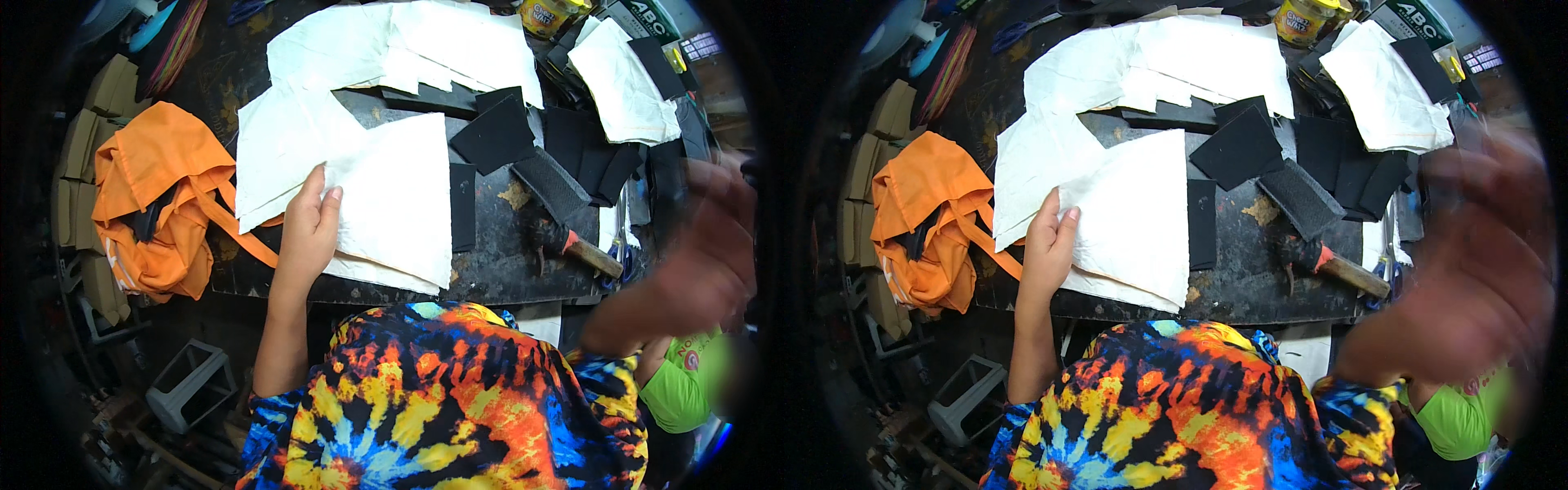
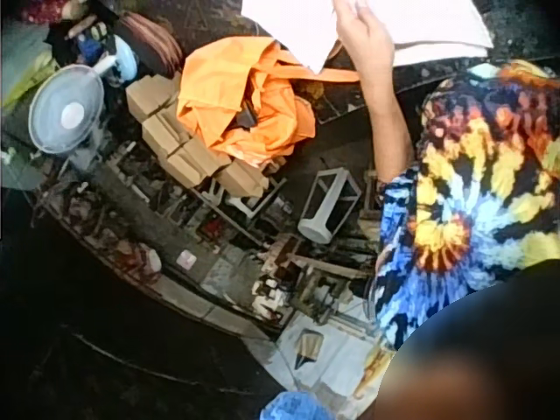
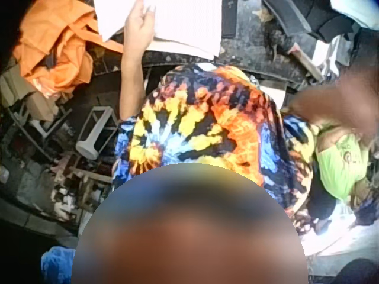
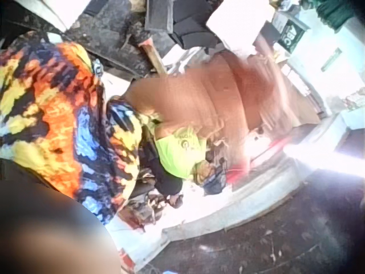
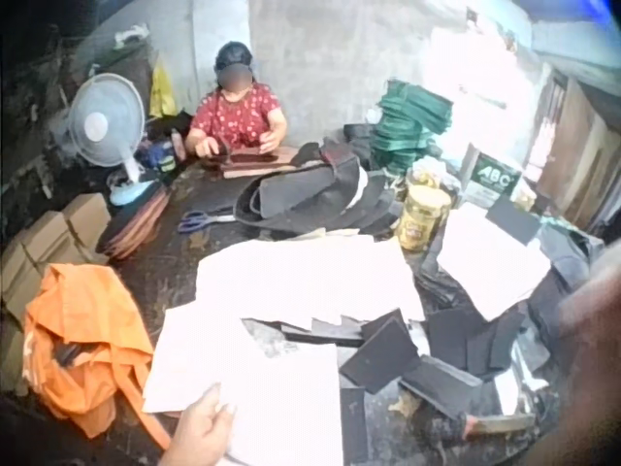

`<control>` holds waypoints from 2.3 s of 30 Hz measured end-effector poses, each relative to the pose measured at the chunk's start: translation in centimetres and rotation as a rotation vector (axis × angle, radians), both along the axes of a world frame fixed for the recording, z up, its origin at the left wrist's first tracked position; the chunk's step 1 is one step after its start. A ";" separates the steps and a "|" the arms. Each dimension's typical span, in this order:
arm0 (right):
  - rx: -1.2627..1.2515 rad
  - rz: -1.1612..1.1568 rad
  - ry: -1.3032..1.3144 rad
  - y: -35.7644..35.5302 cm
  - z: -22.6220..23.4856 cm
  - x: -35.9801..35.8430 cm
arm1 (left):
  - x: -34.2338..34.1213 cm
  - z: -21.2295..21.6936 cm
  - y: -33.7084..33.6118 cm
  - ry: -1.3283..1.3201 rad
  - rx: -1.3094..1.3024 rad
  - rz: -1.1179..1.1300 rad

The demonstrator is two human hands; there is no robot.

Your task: The person repeatedly places small black fabric pieces onto white paper sheets on a worktable, then stacks the assembled units. The person gathers the stack and moves it to another table where other workers are present.

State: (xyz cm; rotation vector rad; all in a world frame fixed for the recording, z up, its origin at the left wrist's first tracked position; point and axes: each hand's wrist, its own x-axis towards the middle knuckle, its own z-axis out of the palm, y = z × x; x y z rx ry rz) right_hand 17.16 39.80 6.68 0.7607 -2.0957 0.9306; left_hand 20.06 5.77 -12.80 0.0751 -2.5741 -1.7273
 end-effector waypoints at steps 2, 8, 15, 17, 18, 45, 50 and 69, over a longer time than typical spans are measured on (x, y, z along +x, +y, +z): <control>0.203 0.191 -0.810 -2.8 -5.8 0.1 | 0.3 0.4 -0.5 -0.036 0.009 -0.065; 0.185 0.313 -0.738 -6.3 -14.7 2.4 | 2.8 1.5 -1.9 -0.109 0.290 -0.004; 0.278 0.324 -0.669 -7.1 -15.2 1.6 | 3.6 -0.6 -2.0 -0.039 0.265 0.035; 0.246 0.326 -0.650 -7.0 -15.7 1.8 | 3.5 -0.8 -1.7 -0.040 0.200 0.054; 0.271 0.322 -0.642 -7.0 -15.9 1.9 | 3.4 -0.7 -1.6 -0.016 0.183 0.065; 0.355 0.318 -0.660 -7.2 -17.6 1.8 | -9.2 4.0 -4.1 0.592 -0.849 0.128; 0.245 0.368 -0.714 -6.0 -15.7 1.9 | -4.7 2.3 1.1 0.483 -0.838 -0.024; 0.010 -0.272 -0.671 7.4 -8.2 -0.5 | -10.2 1.2 13.1 0.499 -0.342 -0.656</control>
